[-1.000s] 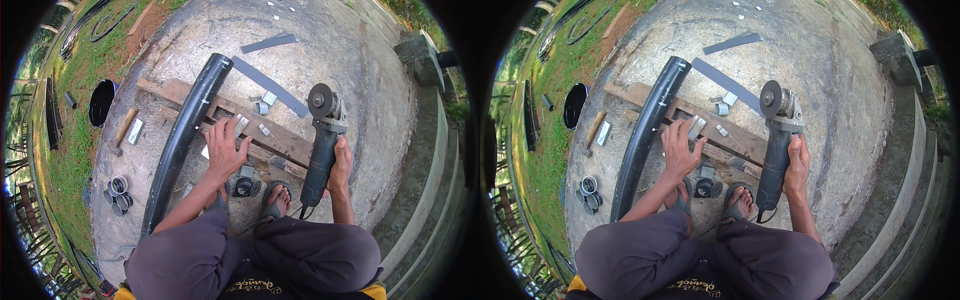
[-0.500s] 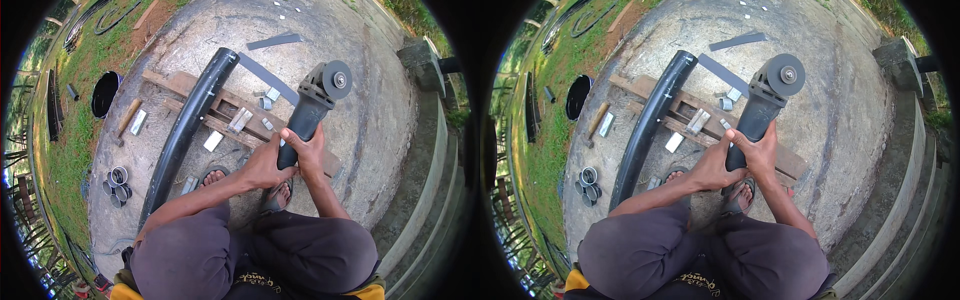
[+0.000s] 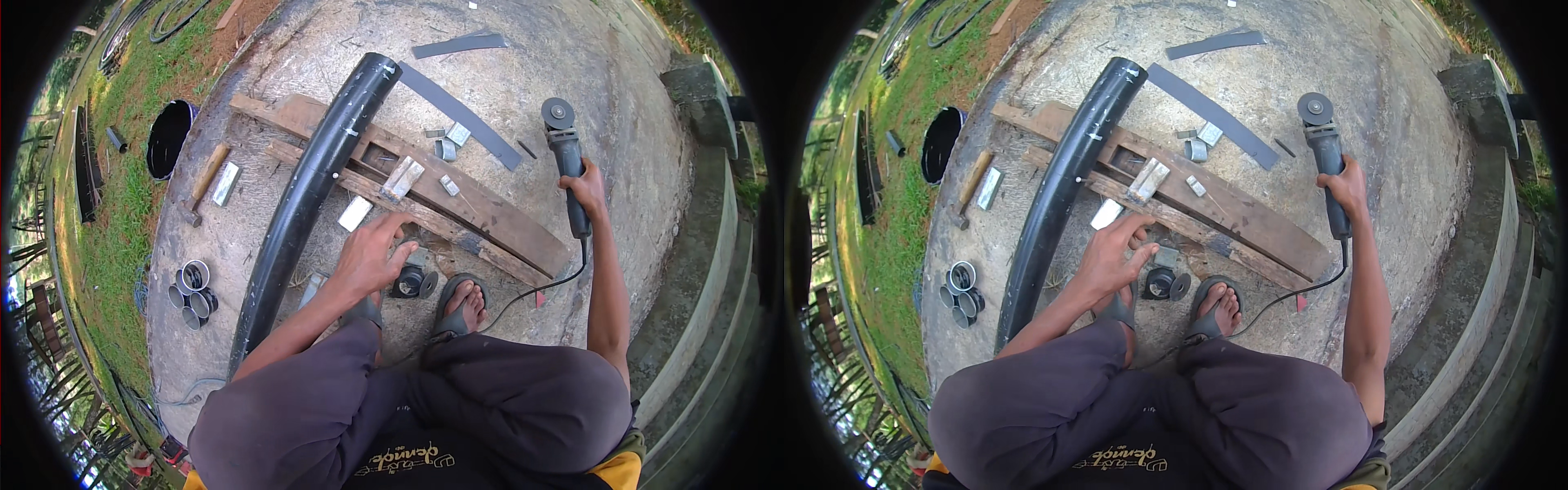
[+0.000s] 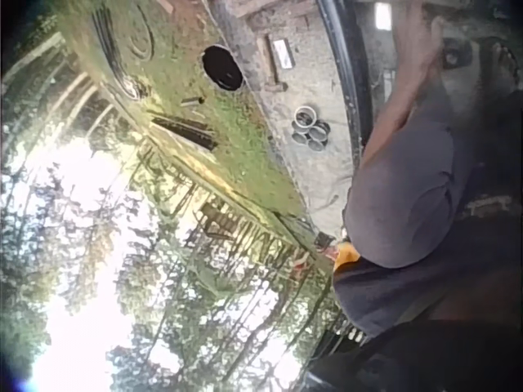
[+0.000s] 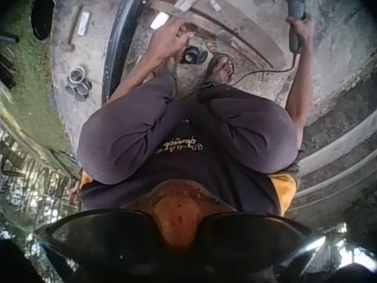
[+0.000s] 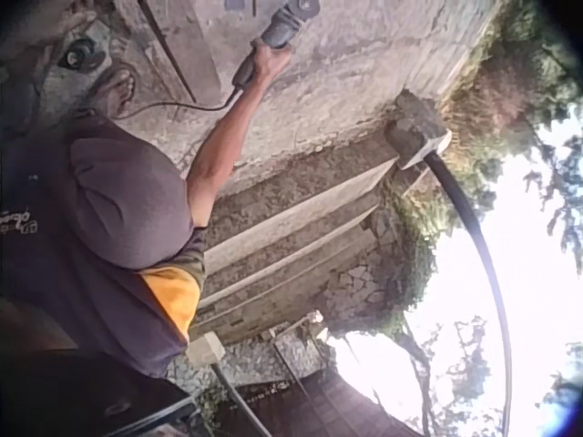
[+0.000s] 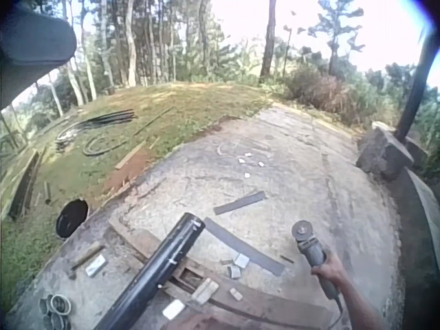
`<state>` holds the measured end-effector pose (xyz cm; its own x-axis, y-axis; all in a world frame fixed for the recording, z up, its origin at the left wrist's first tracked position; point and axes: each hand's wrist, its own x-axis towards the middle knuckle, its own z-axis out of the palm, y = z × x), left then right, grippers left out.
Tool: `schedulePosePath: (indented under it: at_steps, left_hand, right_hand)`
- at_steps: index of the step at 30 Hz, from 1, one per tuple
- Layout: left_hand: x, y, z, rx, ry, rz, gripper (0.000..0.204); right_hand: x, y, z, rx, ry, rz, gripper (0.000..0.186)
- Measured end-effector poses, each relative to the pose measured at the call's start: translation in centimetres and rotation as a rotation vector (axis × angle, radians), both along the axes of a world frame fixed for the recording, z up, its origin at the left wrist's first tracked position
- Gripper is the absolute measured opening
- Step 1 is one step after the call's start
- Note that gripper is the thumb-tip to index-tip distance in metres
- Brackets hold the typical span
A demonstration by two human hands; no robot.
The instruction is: The person cuts a metal L-bracket using an angle grinder, then measures the resulting piece with a tape measure.
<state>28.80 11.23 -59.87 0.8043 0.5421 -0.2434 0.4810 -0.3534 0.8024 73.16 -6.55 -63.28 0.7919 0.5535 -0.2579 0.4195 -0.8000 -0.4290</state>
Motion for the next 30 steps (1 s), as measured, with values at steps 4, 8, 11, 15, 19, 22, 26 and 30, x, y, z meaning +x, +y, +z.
schedulePosePath:
  at_steps: [4, 8, 11, 15, 19, 22, 26, 30]
  left_hand:
    - [-0.9, 0.5, -1.2, 0.159, 0.013, 0.082, 0.045]
    - [-1.1, 1.3, -2.8, 0.253, -0.031, 0.145, 0.045]
    - [-1.0, 1.4, -2.9, 0.305, -0.028, 0.156, 0.044]
    - [0.8, 1.7, -2.2, 0.582, -0.181, -0.035, 0.044]
    - [5.3, 2.0, -2.7, 0.695, -0.258, -0.167, 0.047]
    - [8.0, 1.8, -2.6, 0.744, -0.223, -0.232, 0.049]
    - [10.1, 1.6, -4.5, 0.793, -0.173, -0.232, 0.047]
    - [9.5, 1.4, -5.2, 0.856, -0.087, -0.387, 0.046]
  right_hand:
    - [1.2, -1.5, -2.2, 0.018, 0.206, -0.031, 0.077]
    - [1.8, -3.3, -4.2, 0.018, 0.036, -0.011, 0.068]
    - [0.5, -1.7, -2.6, -0.284, -0.158, 0.09, 0.067]
    - [-0.4, -2.5, -3.6, -0.275, -0.177, 0.084, 0.07]
    - [-1.8, -3.7, -5.9, -0.08, -0.302, -0.012, 0.076]
    - [-2.3, -3.2, -6.3, -0.068, -0.318, -0.029, 0.076]
    - [-2.8, -2.8, -6.5, -0.052, -0.308, -0.014, 0.075]
    - [-2.3, -4.1, -6.5, -0.073, -0.334, -0.042, 0.076]
